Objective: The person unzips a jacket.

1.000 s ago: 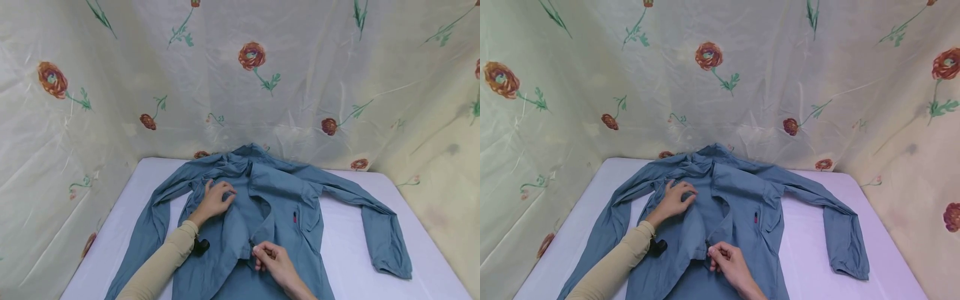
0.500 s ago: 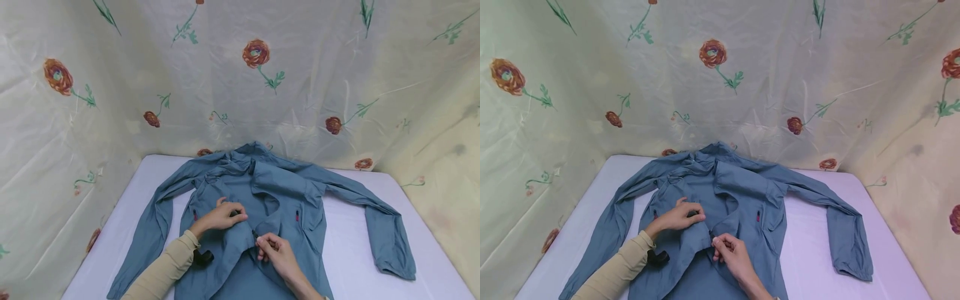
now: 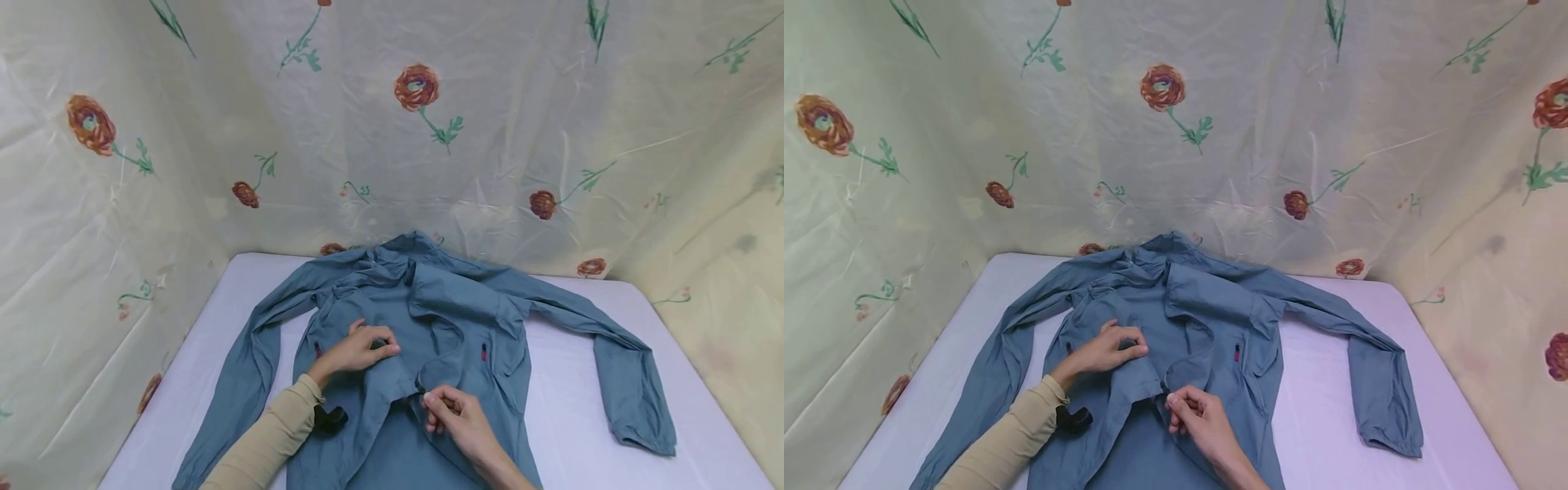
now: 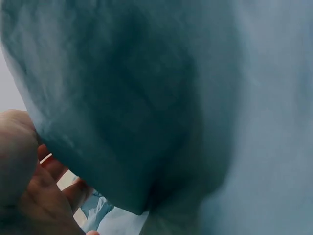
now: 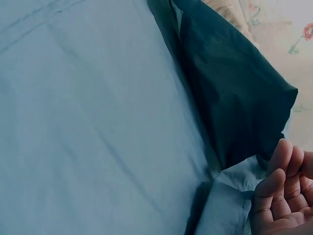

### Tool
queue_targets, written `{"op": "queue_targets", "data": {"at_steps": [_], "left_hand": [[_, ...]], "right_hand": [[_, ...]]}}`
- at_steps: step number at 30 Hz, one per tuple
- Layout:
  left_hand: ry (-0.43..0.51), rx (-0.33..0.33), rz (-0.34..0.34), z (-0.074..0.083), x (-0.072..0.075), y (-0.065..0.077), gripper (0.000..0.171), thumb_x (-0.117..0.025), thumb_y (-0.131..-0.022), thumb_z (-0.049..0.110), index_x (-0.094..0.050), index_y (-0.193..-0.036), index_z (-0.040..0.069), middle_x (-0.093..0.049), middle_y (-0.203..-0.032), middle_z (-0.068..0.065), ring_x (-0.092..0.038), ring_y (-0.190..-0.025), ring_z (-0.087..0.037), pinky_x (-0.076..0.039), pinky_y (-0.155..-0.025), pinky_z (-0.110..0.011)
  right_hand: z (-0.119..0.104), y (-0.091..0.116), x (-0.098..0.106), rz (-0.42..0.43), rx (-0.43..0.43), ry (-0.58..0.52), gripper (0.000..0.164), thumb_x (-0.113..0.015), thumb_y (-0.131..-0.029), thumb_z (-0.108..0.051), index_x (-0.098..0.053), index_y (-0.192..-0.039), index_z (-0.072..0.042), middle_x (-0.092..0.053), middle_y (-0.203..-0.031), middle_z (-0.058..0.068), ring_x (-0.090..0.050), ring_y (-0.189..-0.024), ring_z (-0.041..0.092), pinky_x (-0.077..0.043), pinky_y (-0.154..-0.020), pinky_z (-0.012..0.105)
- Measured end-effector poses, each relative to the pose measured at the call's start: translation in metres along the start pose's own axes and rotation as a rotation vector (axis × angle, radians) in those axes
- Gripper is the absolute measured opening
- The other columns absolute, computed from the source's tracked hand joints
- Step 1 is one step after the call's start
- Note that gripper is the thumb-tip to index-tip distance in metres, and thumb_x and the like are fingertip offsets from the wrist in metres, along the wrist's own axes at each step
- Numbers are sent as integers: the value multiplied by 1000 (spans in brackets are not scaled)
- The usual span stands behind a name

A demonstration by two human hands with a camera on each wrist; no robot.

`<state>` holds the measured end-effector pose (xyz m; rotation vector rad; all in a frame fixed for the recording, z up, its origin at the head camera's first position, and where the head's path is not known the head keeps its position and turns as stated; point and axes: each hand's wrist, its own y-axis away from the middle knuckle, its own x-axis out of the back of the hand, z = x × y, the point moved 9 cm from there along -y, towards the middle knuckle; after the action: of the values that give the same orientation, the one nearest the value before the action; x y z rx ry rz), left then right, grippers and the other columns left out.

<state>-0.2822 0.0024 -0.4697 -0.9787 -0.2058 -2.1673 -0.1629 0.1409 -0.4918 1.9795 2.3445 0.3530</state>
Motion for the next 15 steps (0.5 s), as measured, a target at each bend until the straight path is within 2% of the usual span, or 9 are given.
{"op": "queue_targets", "data": {"at_steps": [3, 5, 7, 9, 11, 13, 15], "left_hand": [[1, 24, 66, -8, 9, 1, 16, -54, -96, 28, -66, -90, 18, -66, -92, 1, -60, -95, -18, -15, -110, -62], [41, 28, 99, -17, 20, 5, 17, -54, -97, 24, -66, -92, 14, -66, -91, -2, -60, -91, -19, -27, -108, -53], [137, 19, 85, -27, 31, 12, 18, -53, -97, 22, -67, -95, 11, -67, -95, -6, -60, -93, -17, -38, -103, -42], [267, -39, 3, -29, 37, 21, 20, -51, -99, 20, -66, -95, 8, -66, -103, -14, -61, -97, -16, -46, -96, -34], [389, -102, -132, -20, 33, 31, 21, -50, -99, 20, -65, -94, 6, -61, -110, -20, -59, -107, -17, -46, -98, -32], [448, -168, -270, -3, 21, 41, 22, -50, -99, 21, -64, -92, 5, -57, -116, -23, -55, -117, -19, -43, -103, -32], [431, -219, -387, 16, 4, 48, 22, -52, -98, 22, -64, -91, 5, -55, -116, -20, -53, -118, -17, -42, -103, -30]], "right_hand": [[-1, 4, -3, -40, 13, 2, 40, -57, -95, -29, -59, -99, 10, -58, -67, 0, -62, -61, 9, -55, -61, 30], [-1, 8, -5, -75, 11, 21, 42, -57, -95, -31, -59, -98, 11, -59, -68, 0, -61, -61, 8, -55, -62, 32], [1, 12, -8, -147, 7, 42, 44, -55, -96, -32, -58, -99, 11, -59, -69, 0, -61, -62, 8, -56, -64, 34], [2, 16, -9, -221, 17, 62, 42, -52, -97, -31, -58, -98, 11, -59, -70, 4, -61, -62, 8, -56, -66, 35], [4, 20, -10, -312, 36, 78, 40, -50, -98, -29, -57, -98, 10, -58, -69, 12, -61, -63, 10, -55, -67, 34], [5, 26, -14, -450, 75, 80, 33, -47, -100, -21, -57, -96, 10, -55, -71, 22, -60, -63, 16, -54, -68, 33], [7, 33, -19, -624, 110, 83, 29, -44, -101, -14, -56, -94, 11, -51, -74, 30, -56, -62, 24, -53, -67, 31]]}}
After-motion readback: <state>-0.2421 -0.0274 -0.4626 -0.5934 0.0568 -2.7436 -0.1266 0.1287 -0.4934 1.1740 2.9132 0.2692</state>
